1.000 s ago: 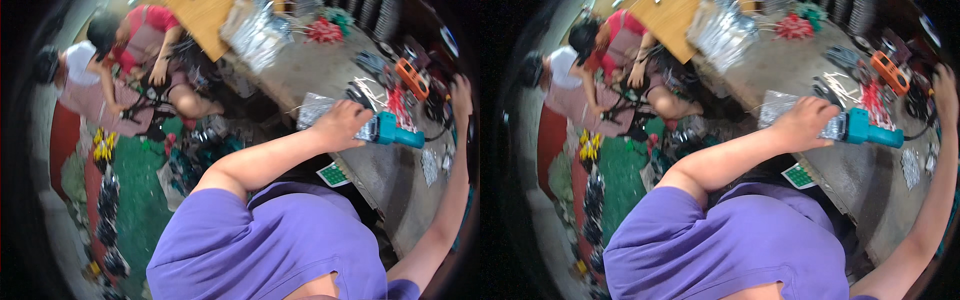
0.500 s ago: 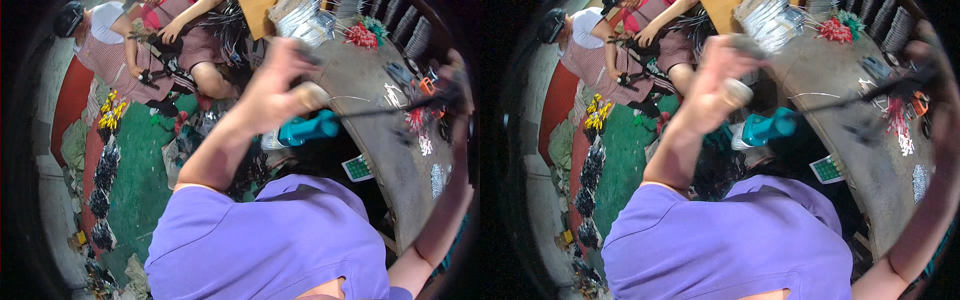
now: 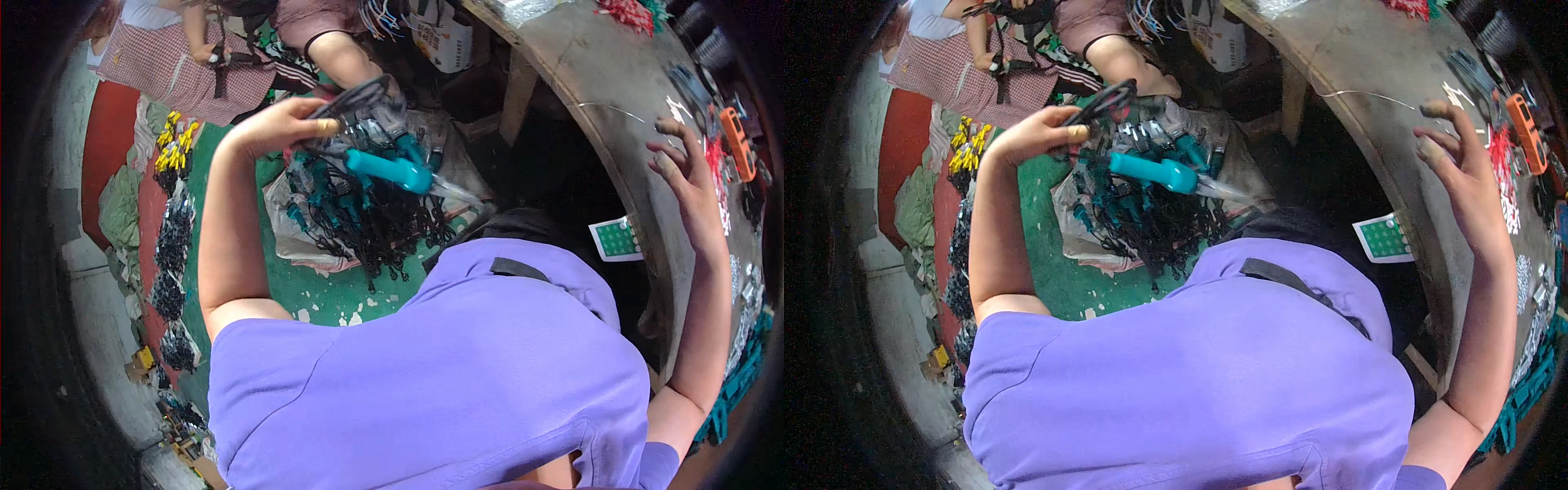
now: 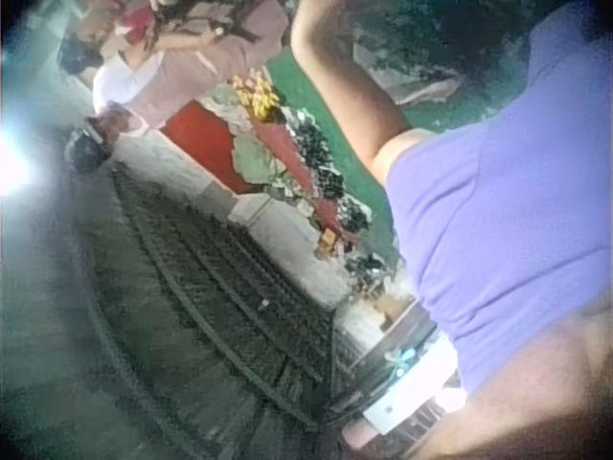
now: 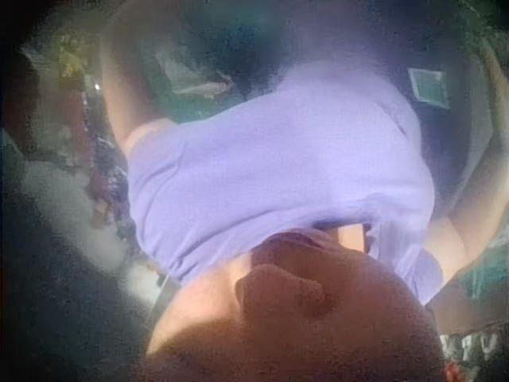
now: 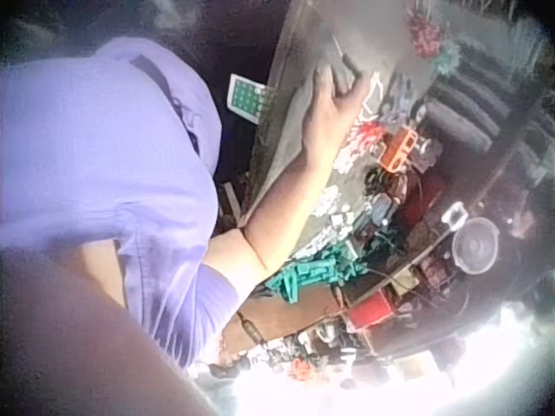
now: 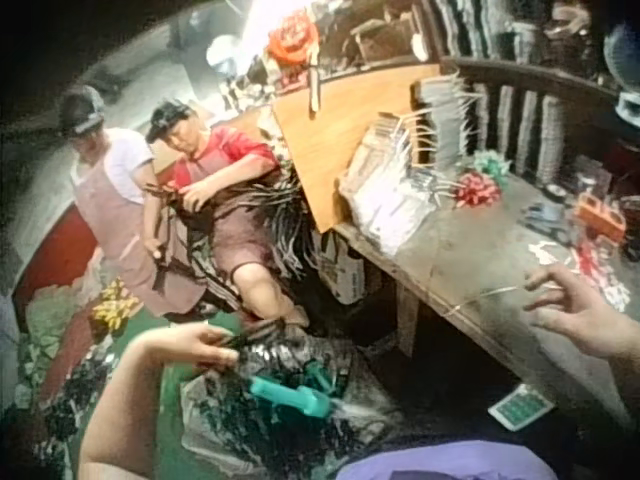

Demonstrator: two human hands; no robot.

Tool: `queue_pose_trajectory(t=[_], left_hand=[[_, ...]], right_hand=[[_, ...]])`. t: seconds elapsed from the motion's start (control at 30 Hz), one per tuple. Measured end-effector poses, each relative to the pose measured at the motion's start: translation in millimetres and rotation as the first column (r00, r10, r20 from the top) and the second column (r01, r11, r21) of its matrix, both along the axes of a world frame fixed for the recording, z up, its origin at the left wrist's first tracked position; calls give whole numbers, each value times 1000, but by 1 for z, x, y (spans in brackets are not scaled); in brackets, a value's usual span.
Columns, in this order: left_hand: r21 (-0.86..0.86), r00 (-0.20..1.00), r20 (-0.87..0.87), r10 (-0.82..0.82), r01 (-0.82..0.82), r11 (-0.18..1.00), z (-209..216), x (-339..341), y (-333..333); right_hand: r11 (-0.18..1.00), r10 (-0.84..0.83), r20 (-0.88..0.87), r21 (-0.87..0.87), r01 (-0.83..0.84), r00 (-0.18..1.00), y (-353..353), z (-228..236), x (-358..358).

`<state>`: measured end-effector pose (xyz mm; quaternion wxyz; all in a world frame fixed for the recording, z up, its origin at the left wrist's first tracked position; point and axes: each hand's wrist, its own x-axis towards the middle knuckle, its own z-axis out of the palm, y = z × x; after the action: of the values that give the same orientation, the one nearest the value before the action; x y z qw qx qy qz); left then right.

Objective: Assembling a handheld electronic tool by soldering wires and installing a motor into a green housing.

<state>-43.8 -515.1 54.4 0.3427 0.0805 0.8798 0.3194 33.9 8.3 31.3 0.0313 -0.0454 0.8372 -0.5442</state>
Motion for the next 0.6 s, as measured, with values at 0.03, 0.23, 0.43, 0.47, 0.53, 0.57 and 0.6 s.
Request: queue_pose_trajectory(t=[0.03, 0.23, 0.43, 0.47, 0.53, 0.57, 0.6], left_hand=[[-106, 991, -116, -60, 48, 993, 5, -5, -5], [-621, 965, 0, -263, 206, 757, -33, -16, -28], [-692, 688, 676, -263, 716, 94, -209, 9, -66], [-556, 471, 802, -368, 814, -171, -254, 30, -88], [-565, 523, 815, -248, 812, -146, -361, 79, -164], [-619, 554, 773, -309, 766, -173, -395, 100, -203], [-593, 522, 739, -427, 804, -43, -395, 82, -122]], right_hand=[[999, 7, 35, 50, -9, 999, 6, -4, -2], [993, 16, 5, 116, -17, 1000, 32, -11, 4], [989, -117, 68, 94, 110, 991, 52, -13, 23], [985, -160, 103, 87, 151, 982, 50, -15, 27], [984, -178, 143, 33, 175, 974, 51, -20, 31], [980, -194, 132, -13, 197, 972, 65, -20, 41], [963, -267, 165, 77, 257, 950, 47, -26, 47]])
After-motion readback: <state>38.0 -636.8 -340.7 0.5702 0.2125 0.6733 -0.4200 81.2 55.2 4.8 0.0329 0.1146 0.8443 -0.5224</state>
